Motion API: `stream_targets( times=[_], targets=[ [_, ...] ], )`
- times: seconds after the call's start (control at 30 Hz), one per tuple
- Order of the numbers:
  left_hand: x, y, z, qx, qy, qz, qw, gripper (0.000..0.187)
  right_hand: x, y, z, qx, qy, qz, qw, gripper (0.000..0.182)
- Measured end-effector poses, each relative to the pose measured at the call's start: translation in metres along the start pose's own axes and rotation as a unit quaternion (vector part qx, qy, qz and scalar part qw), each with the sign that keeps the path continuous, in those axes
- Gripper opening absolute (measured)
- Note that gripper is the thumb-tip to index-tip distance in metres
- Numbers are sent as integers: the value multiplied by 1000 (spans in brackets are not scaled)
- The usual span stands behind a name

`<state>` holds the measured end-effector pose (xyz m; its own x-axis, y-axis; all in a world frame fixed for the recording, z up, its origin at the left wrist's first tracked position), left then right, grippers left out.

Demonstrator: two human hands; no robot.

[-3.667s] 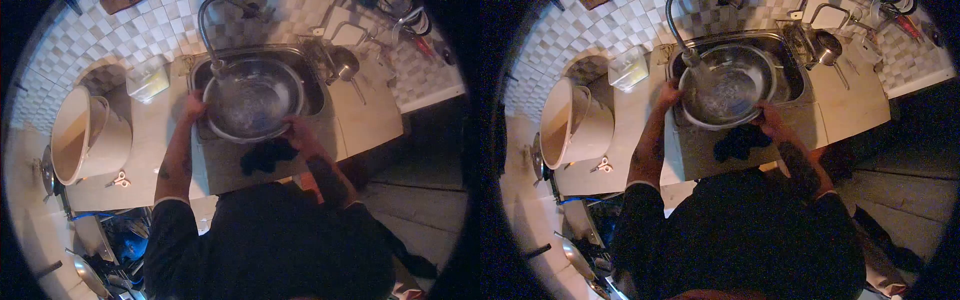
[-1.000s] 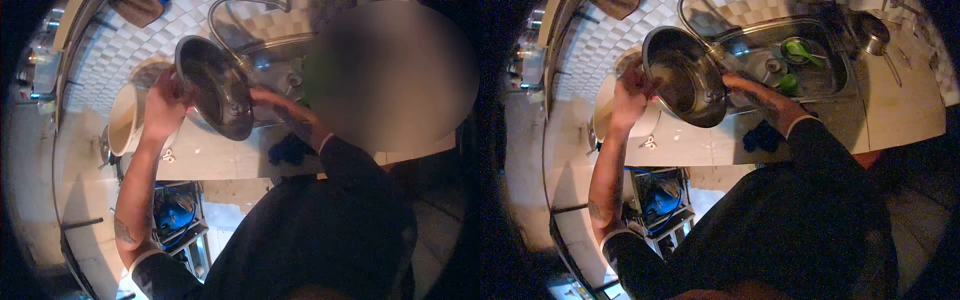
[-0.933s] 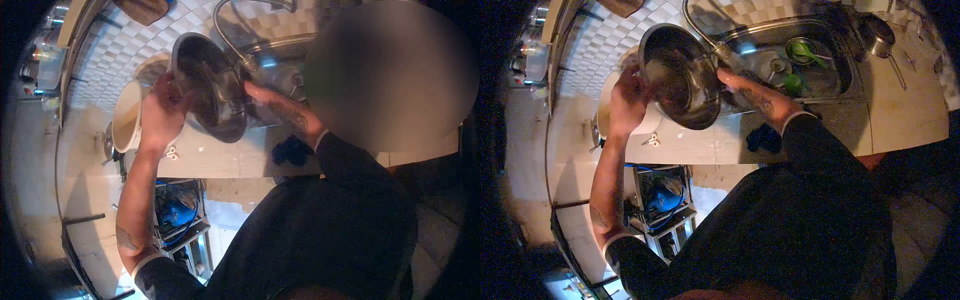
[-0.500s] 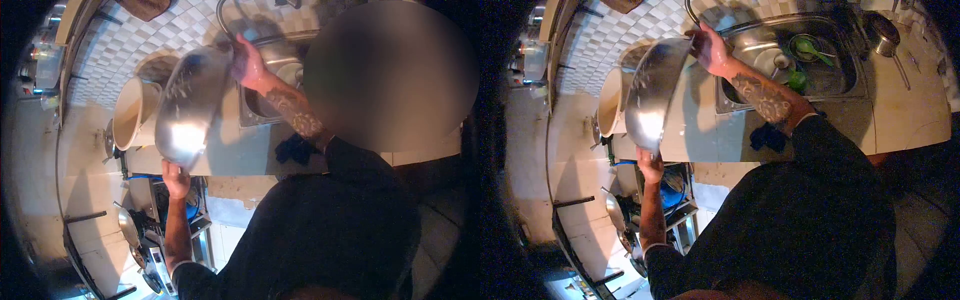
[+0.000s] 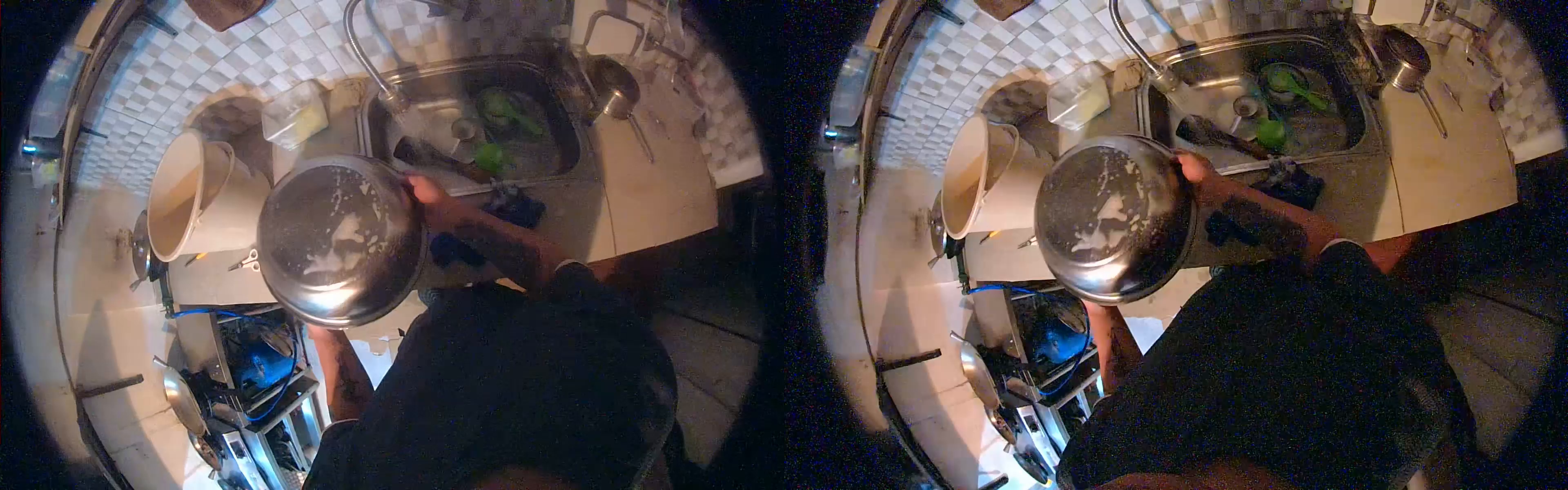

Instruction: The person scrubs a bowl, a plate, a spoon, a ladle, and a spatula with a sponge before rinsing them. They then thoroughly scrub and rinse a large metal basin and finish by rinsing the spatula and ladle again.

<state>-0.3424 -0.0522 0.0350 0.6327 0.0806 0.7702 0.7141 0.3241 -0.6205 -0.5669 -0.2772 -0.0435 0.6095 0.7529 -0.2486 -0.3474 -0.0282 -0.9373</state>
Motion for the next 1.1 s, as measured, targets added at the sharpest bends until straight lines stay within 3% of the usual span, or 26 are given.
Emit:
stream_targets(
  times=[0.03,0.07,0.17,0.23,0.27,0.3,0.33,0.37,0.4,0.43,0.5,0.57,0.63,0.7,0.73,0.83,1.1],
  targets=[
    [-6,-6,-2,-6,18,14,1000,61,-22,-17,13,-8,95,189,977,31],
    [-5,-17,-8,-18,28,25,999,61,-47,-53,41,-17,185,371,910,34],
    [6,-64,-37,-91,47,70,992,62,-93,-17,41,-15,257,511,820,40],
    [7,-100,-61,-150,88,109,979,63,-122,-11,55,20,237,546,803,40],
    [-1,-114,-73,-96,137,126,978,68,-135,-18,65,37,238,579,779,40],
    [-20,-112,-89,-208,196,170,943,62,-150,-50,91,53,264,637,722,39],
    [-40,-93,-115,-165,150,-78,972,61,-165,-41,99,95,266,660,696,37],
    [-41,-99,-133,-94,97,-231,964,62,-180,-33,107,137,264,680,670,35],
    [-41,-106,-149,-12,68,-384,921,64,-194,-27,117,172,271,696,642,35],
    [-25,-133,-151,89,42,-441,892,68,-205,-22,124,197,278,697,632,35],
    [-12,-210,-177,0,-86,-526,846,76,-224,-10,138,241,300,680,624,36],
    [-11,-295,-191,-101,-146,-495,850,79,-236,5,150,280,330,626,648,37],
    [-33,-343,-219,-171,-148,-438,870,76,-245,19,161,320,359,562,673,38],
    [-54,-372,-224,-180,-92,-446,872,68,-251,36,174,357,387,488,696,39],
    [-65,-383,-226,-184,-63,-451,871,64,-249,45,180,372,396,455,705,40],
    [-88,-388,-241,-194,-127,-431,872,49,-247,61,194,401,412,383,723,41],
    [-92,-405,-197,-188,-7,-372,909,34,-242,71,193,402,408,306,760,46]
  ],
)
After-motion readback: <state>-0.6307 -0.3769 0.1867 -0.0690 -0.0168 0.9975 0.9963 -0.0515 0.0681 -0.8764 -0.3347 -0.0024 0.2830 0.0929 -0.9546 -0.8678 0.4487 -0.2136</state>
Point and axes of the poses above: each hand's wrist, its own z-axis away from the middle knuckle, its own y-axis out of the back of the hand, x = y × z, the point moved 9 cm from there along -z, towards the middle knuckle, and after that the axes turned 11 degrees about -z, right-handed, at the moved point
